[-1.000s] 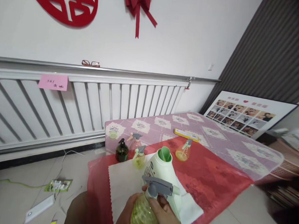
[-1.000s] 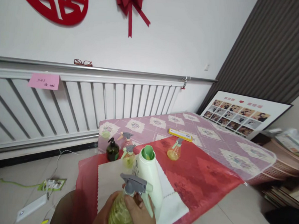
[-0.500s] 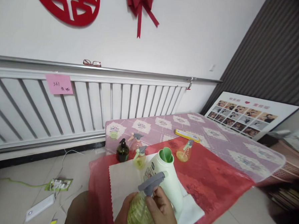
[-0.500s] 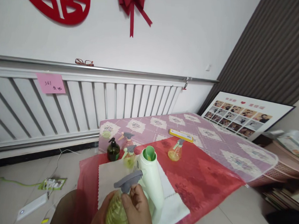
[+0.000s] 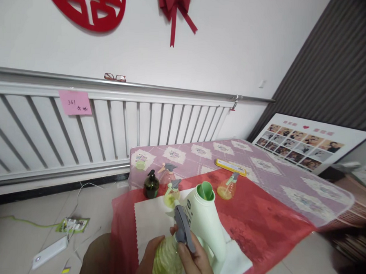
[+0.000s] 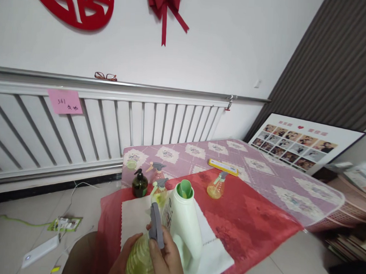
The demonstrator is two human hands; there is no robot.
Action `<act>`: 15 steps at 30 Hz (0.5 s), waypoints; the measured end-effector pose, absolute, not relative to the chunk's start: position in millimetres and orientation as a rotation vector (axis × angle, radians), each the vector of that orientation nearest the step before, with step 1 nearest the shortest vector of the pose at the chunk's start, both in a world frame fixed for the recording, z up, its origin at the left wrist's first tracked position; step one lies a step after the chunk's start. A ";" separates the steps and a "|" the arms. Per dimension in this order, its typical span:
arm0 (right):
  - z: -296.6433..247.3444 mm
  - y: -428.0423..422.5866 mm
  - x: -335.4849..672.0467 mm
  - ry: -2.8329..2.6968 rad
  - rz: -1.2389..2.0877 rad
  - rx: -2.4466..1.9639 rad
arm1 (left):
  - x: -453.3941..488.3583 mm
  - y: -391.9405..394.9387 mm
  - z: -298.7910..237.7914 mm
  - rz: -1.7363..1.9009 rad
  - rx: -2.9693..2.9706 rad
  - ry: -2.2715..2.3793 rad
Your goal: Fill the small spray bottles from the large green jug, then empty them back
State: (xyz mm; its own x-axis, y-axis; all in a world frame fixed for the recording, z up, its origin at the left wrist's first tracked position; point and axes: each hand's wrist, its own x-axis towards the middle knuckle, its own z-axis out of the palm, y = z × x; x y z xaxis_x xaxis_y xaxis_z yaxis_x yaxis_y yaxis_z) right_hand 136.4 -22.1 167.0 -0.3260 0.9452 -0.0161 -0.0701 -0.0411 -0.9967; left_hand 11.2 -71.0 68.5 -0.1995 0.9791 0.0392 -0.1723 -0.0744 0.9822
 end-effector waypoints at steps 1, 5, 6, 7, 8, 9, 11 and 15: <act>164.8 -22.5 136.0 -1.353 1.500 -0.997 | 10.3 -71.4 65.9 1.476 1.012 1.180; 157.1 -22.5 132.1 -1.305 1.321 -1.081 | 5.8 -70.4 57.4 1.423 1.014 1.183; 156.5 -21.7 132.0 -1.335 1.289 -1.112 | 4.8 -69.8 56.2 1.406 1.018 1.197; 156.7 -20.7 132.6 -1.381 1.269 -1.131 | 3.9 -69.3 55.7 1.392 1.029 1.219; 157.6 -19.5 133.9 -1.430 1.253 -1.131 | 3.1 -69.0 56.0 1.383 1.046 1.240; 159.1 -18.1 135.7 -1.473 1.237 -1.113 | 2.3 -68.8 57.2 1.381 1.062 1.252; 162.9 -15.8 139.8 -1.530 1.220 -1.041 | 0.8 -68.8 62.2 1.374 1.062 1.232; 169.3 -15.8 145.6 -1.510 1.344 -0.928 | -0.3 -68.9 79.7 1.327 1.000 1.114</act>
State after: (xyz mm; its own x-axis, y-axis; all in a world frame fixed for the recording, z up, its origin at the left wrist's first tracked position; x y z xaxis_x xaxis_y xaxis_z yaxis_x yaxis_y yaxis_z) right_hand 145.6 -15.8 169.3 -0.3283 0.9351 0.1331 -0.0242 0.1326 -0.9909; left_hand -0.3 -68.9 79.7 -0.0629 0.9973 -0.0369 -0.2086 0.0230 0.9777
